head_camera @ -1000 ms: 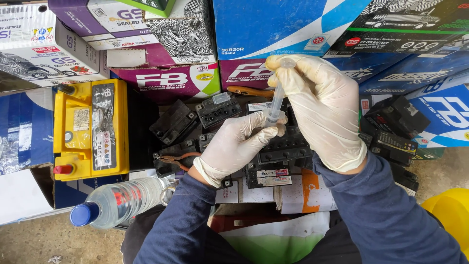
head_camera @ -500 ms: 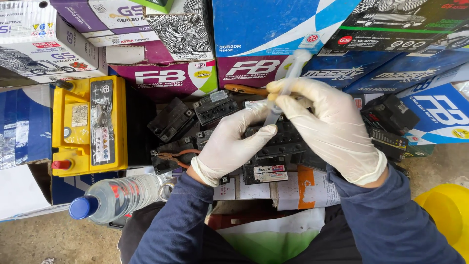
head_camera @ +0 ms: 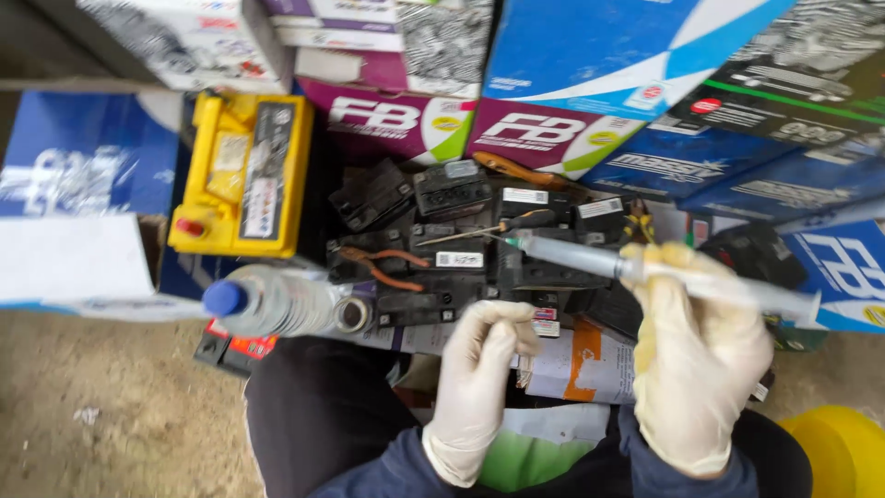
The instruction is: Using a syringe to fill liquid into the cells of small lead-acid batteries
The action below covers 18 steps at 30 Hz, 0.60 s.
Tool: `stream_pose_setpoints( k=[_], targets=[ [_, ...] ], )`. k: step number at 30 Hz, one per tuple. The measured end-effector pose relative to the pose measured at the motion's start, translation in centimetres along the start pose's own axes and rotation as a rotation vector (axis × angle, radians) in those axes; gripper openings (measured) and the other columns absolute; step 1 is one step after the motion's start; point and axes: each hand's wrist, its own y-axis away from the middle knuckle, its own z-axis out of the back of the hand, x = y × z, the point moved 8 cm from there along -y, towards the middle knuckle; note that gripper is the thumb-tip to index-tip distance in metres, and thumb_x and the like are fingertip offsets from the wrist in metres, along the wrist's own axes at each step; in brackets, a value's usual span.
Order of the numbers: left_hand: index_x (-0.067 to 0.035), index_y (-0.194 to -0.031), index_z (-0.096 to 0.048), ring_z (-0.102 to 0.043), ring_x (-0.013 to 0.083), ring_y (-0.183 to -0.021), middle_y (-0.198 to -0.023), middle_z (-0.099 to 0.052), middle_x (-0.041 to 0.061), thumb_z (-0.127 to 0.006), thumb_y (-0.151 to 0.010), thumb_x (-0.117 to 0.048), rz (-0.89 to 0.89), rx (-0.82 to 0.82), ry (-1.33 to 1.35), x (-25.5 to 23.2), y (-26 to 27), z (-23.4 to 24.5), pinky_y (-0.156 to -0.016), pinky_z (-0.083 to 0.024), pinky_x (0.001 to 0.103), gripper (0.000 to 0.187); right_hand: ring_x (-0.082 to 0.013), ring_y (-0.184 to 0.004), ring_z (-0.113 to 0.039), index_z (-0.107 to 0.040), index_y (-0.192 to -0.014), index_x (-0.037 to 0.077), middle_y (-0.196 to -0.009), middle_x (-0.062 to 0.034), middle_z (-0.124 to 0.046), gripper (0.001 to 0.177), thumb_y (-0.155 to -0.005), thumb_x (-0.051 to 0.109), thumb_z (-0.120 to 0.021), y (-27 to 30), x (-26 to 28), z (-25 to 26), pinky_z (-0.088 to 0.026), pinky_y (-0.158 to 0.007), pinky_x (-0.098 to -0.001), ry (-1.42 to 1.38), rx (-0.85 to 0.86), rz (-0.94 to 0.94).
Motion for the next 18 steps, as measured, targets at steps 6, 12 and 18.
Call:
stream_pose_setpoints(
  k=[6,12,18],
  targets=[
    [0.002,-0.135,-0.055,-0.071,0.024,-0.109,-0.123,-0.071,0.019,-0.051,-0.103,-0.031,0.347,-0.025,0.421,5.2,3.3,0.6,-0.094,-0.056,0.031,0.046,-0.0343,-0.116,-0.072,-0.063,-0.12,0.008,-0.12,-0.0139,-0.066,0.019,-0.104,-0.001,-0.057,6.5,-4.5,0.2,-0.063,-0.112,-0.0509,-0.191,0.167,-0.091],
    [0.002,-0.121,-0.067,-0.069,0.0158,-0.101,-0.11,-0.073,0.012,-0.057,-0.104,-0.033,0.37,-0.159,0.637,5.5,4.0,3.9,-0.094,-0.055,0.03,0.04,-0.0338,-0.114,-0.069,-0.061,-0.12,-0.003,-0.119,-0.0211,-0.067,0.029,-0.095,0.012,-0.066,9.8,-8.3,0.5,-0.061,-0.108,-0.0509,-0.175,0.273,-0.306],
    [-0.001,-0.112,-0.067,-0.068,0.0218,-0.113,-0.113,-0.071,0.012,-0.058,-0.104,-0.025,0.271,-0.213,0.73,5.1,3.9,6.1,-0.103,-0.051,0.035,0.028,-0.043,-0.131,-0.056,-0.029,-0.159,-0.002,-0.149,-0.0326,-0.049,0.111,-0.097,0.045,-0.109,12.3,-7.0,-4.8,-0.047,-0.109,-0.0485,-0.813,1.072,-0.651]
  ],
)
